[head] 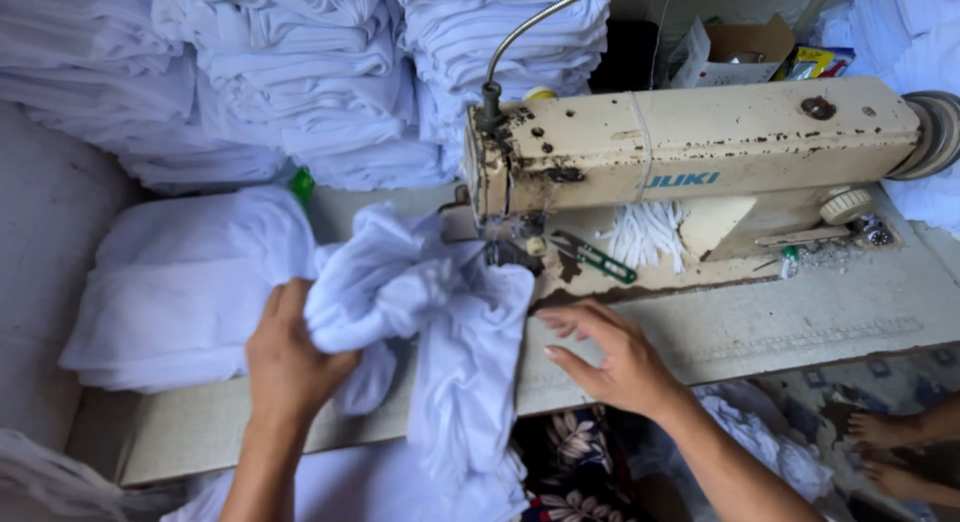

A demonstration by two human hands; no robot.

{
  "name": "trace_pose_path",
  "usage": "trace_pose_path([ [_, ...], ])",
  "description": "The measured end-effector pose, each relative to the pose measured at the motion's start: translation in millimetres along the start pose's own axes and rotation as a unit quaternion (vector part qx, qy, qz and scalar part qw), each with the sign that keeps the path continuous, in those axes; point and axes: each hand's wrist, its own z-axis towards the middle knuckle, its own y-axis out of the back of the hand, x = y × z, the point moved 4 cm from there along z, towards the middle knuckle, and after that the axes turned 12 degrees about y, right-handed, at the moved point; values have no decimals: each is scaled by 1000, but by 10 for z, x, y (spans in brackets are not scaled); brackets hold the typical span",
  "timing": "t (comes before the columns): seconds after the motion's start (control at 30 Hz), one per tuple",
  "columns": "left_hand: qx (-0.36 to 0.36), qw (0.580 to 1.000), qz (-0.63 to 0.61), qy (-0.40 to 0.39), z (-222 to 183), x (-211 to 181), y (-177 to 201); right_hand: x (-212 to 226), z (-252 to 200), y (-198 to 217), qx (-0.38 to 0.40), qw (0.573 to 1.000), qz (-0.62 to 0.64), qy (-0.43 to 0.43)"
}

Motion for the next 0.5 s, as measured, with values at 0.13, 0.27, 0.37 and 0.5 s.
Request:
trace_pose_path([
  [0.13,-25,997,3,68,-460,29,409,421,465,-196,22,989,81,120],
  [0.27,-50,979,-51,193,-809,438,317,278,1056,-769,57,981,118,144],
  [0.37,-90,955,-112,261,-999,824,45,-65,1506,-1308,98,983,116,107],
  [0.5,-132,964,-116,201,-1107,1038,-164,-732,1890,-2197,143,980,55,123],
])
